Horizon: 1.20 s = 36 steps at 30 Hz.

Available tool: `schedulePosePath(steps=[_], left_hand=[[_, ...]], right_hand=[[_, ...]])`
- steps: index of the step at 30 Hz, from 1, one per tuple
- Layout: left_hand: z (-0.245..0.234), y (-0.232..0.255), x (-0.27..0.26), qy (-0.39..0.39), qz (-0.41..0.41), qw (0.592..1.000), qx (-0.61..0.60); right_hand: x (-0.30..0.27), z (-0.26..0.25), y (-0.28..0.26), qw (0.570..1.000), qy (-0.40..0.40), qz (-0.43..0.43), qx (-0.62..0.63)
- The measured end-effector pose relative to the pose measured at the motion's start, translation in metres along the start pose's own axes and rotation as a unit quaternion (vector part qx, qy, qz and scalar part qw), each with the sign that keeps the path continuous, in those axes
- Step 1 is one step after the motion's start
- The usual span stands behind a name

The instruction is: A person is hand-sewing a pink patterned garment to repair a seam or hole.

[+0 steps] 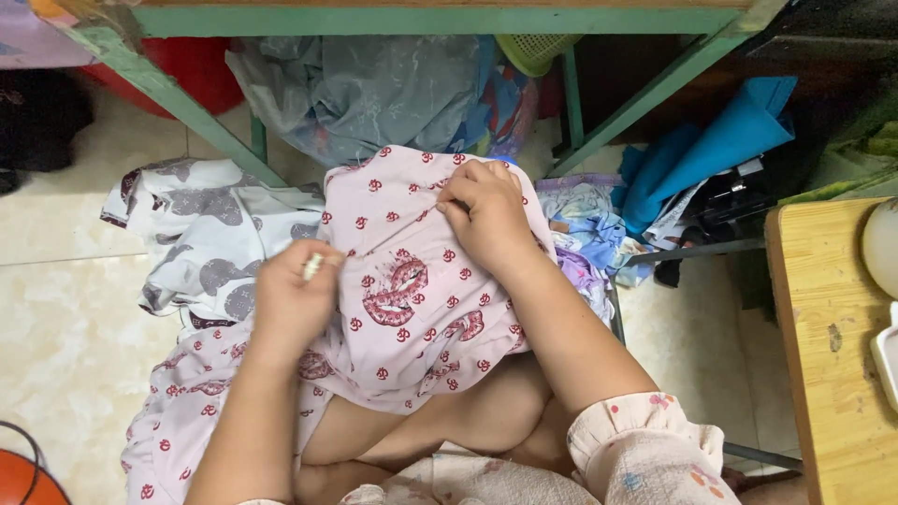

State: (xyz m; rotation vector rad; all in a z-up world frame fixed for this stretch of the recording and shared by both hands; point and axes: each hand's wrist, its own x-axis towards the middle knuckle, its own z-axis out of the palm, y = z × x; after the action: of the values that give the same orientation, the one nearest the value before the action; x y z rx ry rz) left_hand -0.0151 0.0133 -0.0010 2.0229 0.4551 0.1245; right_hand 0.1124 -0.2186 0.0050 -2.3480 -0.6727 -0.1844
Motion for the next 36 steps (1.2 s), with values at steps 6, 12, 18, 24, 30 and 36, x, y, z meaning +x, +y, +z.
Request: schedulePosePath(steps=[6,12,18,24,30,36], left_hand=[[-0.043,0.006,0.013,0.102,-0.024,0.994,-0.028],[-0.031,0.013,0.032,0.19,-0.023,0.978,-0.086],[-0.025,0.002,0.037,0.189,0.006,0.977,-0.098],[-0.007,0.013,0.033,0.159,0.059,0.984,-0.047],[0.017,0.019,0.021,0.103,0.301,0.945,0.079],[0.017,0.026,0.011,-0.052,0.231,0.944,0.23]], right_hand=[[0.003,-0.008,0.006,0.995,0.037,0.044,0.08],[-0.002,-0.007,0.017,0.948,0.113,0.185,0.234],[-0.005,-0.031,0.021,0.896,0.263,0.212,0.29],[-0.009,-0.043,0.053,0.923,0.226,0.209,0.231],[0.007,-0.034,0.046,0.949,0.099,0.239,0.18],[0.008,-0.034,0.055,0.952,0.11,0.25,0.14]])
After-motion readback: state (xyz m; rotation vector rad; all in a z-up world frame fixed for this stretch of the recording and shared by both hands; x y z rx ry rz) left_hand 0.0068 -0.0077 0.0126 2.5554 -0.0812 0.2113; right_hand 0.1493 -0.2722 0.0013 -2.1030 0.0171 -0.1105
